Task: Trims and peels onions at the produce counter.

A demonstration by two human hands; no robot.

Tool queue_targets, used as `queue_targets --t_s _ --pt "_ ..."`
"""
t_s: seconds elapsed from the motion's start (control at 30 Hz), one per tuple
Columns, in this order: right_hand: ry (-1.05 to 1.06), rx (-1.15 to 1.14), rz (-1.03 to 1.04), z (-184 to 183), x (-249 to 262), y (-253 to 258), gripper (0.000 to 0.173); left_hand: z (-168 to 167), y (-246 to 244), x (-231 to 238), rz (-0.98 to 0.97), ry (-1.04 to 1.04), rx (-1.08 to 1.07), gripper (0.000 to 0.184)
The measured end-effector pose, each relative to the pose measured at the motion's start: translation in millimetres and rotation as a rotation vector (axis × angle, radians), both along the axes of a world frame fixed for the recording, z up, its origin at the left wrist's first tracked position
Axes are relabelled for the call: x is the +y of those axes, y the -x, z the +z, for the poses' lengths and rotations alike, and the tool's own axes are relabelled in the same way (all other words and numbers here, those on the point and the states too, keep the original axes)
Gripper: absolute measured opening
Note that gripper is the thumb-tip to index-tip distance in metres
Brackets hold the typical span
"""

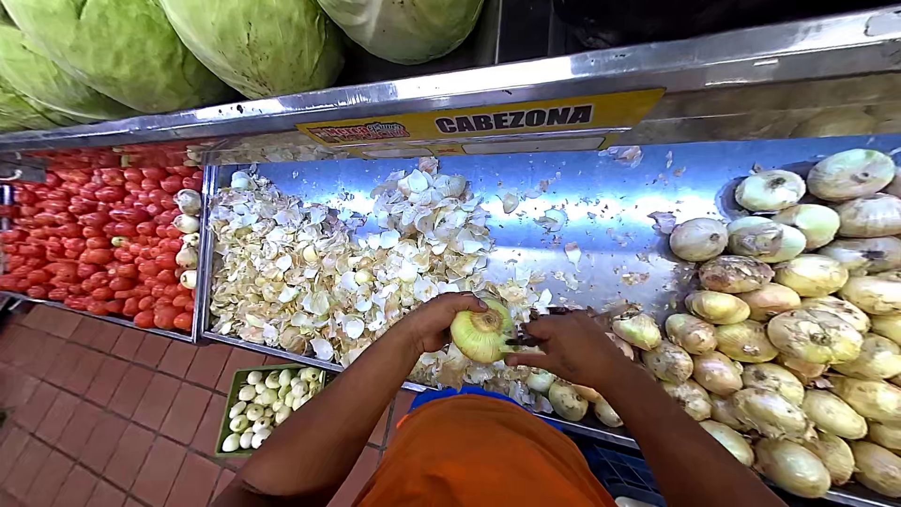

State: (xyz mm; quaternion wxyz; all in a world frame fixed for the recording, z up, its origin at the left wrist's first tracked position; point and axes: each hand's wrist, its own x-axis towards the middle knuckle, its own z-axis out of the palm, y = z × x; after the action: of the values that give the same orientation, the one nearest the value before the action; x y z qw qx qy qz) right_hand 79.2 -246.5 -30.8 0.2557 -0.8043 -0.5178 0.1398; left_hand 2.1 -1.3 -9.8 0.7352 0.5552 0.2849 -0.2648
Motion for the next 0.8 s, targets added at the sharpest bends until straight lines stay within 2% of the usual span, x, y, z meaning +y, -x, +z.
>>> queue_targets --t_s 0.13,0.2,0.3,0.4,0.5,0.6,0.7,0.8 --pt "-0.056 -0.052 0.030 -10 1 13 0.067 -3 1 7 -0.035 -0.004 -0.005 0.026" --pt "-0.041 -0.041 0.079 -15 1 21 0.069 -3 3 8 0.014 0.032 0.007 0.028" --pt "0.124 0.058 0.207 -20 2 31 0.072 0 8 6 0.129 0.076 0.061 0.034" --pt "0.247 0.097 0.266 -26 4 33 0.074 -4 12 7 0.134 0.114 0.043 0.037" --pt "0.343 0.201 0.302 -11 4 25 0.064 -5 12 5 0.135 0.093 0.030 0.038" --pt "0.226 0.297 0.166 9 -5 16 0.069 1 10 2 0.157 0.048 0.038 0.033" --pt "0.036 0.112 -0.138 9 -2 17 0.069 7 12 -3 0.139 -0.037 -0.002 0.028" --pt "0.050 -0.007 -0.178 -2 8 13 0.072 14 7 -6 0.049 -0.096 -0.024 0.030"
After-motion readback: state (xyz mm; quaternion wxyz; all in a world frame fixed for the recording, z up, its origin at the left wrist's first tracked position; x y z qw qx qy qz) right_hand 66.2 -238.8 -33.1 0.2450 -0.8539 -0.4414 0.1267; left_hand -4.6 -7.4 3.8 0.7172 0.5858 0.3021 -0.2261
